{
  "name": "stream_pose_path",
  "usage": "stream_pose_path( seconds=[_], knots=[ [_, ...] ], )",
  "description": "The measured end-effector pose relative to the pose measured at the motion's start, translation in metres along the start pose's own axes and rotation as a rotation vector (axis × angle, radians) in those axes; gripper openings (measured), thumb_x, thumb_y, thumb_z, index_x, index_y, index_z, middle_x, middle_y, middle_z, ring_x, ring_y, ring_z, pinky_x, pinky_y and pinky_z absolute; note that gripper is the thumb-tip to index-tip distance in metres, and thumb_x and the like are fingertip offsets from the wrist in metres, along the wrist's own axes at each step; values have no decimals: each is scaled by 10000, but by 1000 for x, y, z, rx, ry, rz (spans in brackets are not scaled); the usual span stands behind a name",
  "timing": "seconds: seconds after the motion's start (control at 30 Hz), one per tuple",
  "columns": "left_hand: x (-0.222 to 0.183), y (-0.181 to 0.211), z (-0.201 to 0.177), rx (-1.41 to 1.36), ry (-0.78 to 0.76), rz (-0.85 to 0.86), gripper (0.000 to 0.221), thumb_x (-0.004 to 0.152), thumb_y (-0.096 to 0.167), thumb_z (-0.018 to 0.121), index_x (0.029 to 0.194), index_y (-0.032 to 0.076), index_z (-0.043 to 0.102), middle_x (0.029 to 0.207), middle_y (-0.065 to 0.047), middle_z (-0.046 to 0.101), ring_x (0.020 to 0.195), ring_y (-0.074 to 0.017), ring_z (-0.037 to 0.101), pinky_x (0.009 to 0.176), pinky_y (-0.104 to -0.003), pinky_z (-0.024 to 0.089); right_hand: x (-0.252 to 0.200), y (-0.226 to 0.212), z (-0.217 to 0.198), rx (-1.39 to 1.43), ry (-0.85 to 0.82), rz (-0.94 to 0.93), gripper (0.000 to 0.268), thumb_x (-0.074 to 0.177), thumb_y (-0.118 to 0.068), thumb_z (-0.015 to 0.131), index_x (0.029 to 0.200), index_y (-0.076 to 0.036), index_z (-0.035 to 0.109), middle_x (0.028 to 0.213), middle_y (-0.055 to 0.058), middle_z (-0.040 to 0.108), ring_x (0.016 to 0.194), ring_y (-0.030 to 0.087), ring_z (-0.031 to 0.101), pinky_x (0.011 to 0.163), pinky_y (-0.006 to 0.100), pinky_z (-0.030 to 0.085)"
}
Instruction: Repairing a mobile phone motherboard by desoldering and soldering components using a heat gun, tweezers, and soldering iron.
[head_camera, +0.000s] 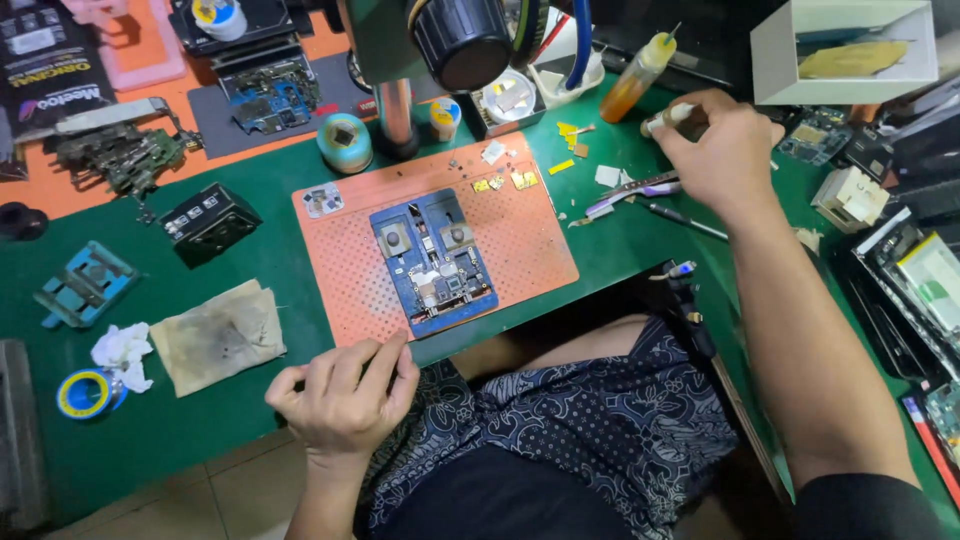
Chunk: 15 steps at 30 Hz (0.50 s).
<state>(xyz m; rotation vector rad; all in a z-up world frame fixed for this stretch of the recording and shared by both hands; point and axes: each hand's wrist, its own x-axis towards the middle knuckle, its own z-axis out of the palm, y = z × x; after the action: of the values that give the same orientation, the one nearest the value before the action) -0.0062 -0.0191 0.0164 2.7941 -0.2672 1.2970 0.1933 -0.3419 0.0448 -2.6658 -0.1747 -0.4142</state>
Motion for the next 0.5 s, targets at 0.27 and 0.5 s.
stream_pose_path(
  seconds=[0.27, 0.5],
  knots=[
    [1, 5, -1, -16, 20, -19, 22, 715, 241, 648, 697, 231, 655, 681, 93, 575, 597, -91, 497, 659, -292, 238, -1, 8, 9, -174, -15, -15, 444, 792, -409, 625, 1094, -86, 589, 829, 23, 652, 827, 240, 576, 617, 410, 230],
    [6, 10, -3, -33, 9, 7, 27, 702, 220, 657, 675, 219, 649, 676, 81, 586, 600, -109, 509, 673, -295, 242, -17, 9, -49, -311, -298, 21, 279, 808, -363, 609, 998, -163, 649, 737, -60, 614, 692, 199, 580, 684, 362, 411]
  ],
)
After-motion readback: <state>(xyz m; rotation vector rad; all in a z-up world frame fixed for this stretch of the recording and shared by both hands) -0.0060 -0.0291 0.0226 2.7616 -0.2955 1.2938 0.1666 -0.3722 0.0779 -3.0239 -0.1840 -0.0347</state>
